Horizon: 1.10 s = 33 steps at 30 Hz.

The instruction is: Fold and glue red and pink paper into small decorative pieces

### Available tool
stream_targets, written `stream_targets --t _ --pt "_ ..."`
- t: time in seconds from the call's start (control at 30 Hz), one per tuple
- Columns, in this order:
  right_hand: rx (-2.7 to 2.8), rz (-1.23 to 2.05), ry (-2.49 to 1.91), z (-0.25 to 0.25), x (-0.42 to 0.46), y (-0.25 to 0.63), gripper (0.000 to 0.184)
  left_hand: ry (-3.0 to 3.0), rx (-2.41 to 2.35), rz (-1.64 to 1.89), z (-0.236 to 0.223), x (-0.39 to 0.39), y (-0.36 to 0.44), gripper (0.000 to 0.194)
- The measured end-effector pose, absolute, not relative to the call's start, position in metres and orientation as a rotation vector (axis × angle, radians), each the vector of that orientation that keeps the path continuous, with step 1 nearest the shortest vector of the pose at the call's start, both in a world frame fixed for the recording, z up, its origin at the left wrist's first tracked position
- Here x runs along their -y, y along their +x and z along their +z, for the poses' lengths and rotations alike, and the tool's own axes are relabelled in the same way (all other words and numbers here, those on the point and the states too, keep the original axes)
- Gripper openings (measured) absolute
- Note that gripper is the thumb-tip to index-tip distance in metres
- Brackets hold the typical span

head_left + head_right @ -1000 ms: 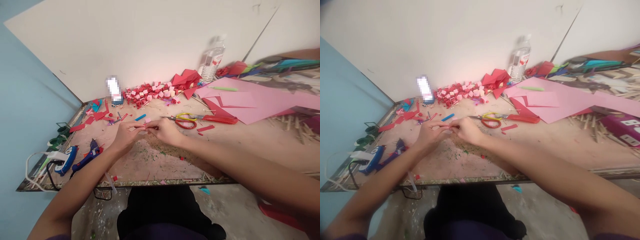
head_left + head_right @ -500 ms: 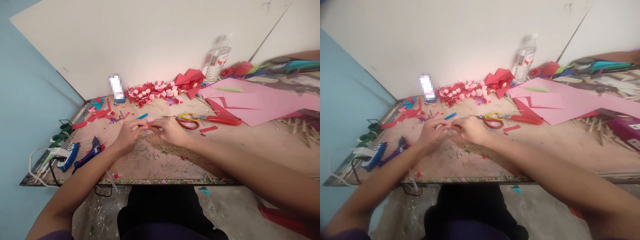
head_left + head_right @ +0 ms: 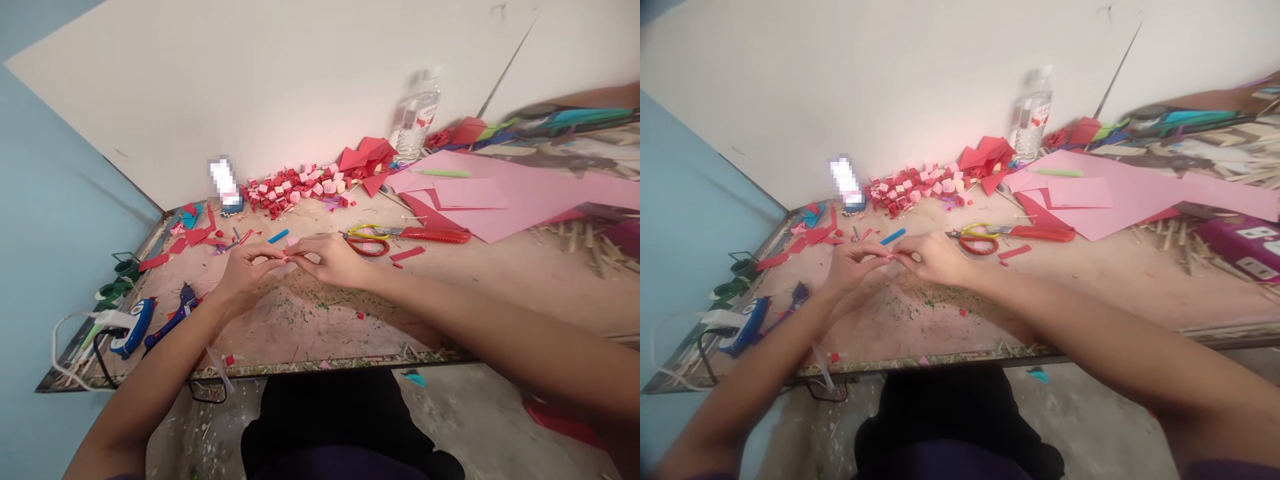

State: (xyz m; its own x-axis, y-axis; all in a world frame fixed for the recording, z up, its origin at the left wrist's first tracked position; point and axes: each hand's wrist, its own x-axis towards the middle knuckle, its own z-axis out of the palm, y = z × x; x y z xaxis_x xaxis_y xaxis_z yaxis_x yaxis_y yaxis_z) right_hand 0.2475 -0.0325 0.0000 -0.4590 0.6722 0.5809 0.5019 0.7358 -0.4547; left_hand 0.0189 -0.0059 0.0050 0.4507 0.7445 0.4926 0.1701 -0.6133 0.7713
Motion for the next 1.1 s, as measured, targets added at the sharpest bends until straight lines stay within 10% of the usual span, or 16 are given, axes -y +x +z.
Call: stream_targets --t 1.1 --pt "2.354 0.114 -0.976 -0.005 0.033 0.243 0.030 2.059 -0.835 0.958 0.005 0.008 0.019 0.007"
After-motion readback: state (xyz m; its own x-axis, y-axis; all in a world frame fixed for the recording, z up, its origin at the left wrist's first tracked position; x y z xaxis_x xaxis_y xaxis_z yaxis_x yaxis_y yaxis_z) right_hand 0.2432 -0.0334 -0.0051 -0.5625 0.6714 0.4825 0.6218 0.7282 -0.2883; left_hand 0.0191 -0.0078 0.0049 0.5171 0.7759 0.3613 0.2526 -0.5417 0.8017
